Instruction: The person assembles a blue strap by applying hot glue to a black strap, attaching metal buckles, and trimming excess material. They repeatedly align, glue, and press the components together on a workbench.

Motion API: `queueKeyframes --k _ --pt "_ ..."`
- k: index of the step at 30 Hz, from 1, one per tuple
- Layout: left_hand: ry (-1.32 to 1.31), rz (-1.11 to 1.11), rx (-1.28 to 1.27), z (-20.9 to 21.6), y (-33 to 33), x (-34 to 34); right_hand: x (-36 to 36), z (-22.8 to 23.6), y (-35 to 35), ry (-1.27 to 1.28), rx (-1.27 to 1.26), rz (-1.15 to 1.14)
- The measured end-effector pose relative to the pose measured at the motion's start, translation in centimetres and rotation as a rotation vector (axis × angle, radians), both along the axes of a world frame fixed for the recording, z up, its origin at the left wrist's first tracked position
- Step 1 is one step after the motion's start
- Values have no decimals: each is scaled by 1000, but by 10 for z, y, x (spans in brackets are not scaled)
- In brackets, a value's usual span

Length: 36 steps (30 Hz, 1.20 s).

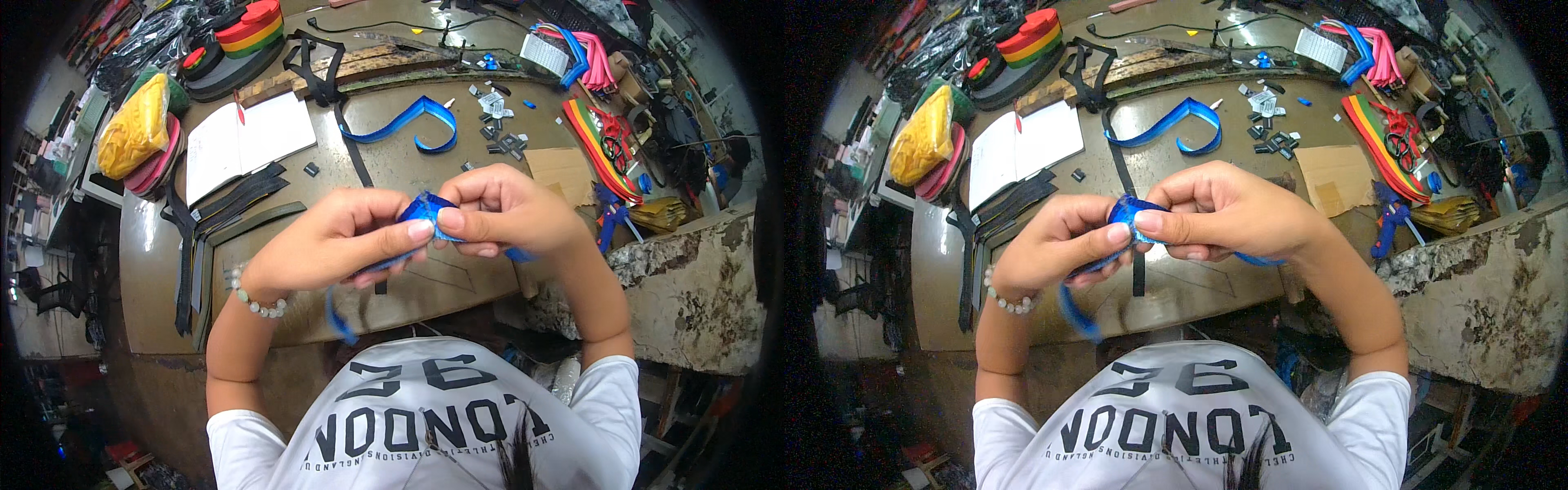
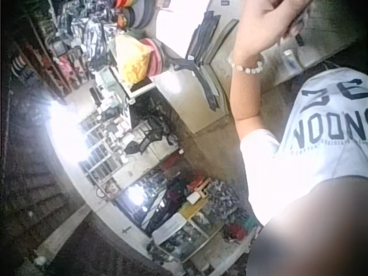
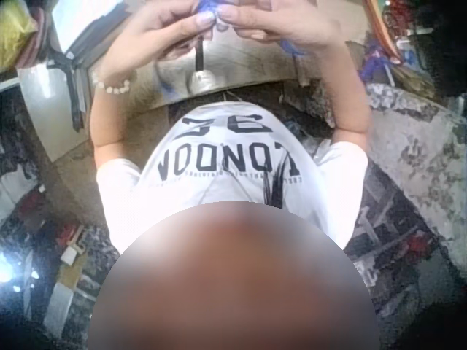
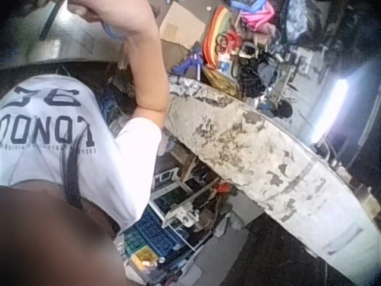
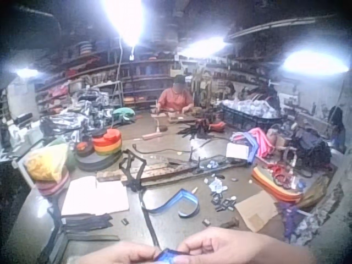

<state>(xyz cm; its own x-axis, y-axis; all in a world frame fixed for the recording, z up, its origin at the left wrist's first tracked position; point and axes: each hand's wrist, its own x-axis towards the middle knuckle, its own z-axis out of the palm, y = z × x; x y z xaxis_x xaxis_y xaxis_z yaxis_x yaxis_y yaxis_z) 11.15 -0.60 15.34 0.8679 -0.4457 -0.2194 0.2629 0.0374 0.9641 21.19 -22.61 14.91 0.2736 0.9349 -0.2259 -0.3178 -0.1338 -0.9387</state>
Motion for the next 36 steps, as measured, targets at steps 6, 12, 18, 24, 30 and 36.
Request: queueKeyframes --k 6,12,18,24,30,36 --pt "4 -15 -480 -19 -12 -15 -27 -26 10 361 420 -19" --pt "115 -84 -863 -50 -17 -19 -51 -42 12 491 439 -102" --pt "261 -198 -1073 -70 -32 -41 -71 -43 6 579 403 37" --pt "68 -230 63 -53 0 -42 -49 -48 -10 -184 141 137" --pt "-283 -383 375 -50 -16 -53 -59 -50 -27 -301 -75 382" --pt "-187 -400 -234 -58 -23 -64 -82 -46 -25 160 318 406"
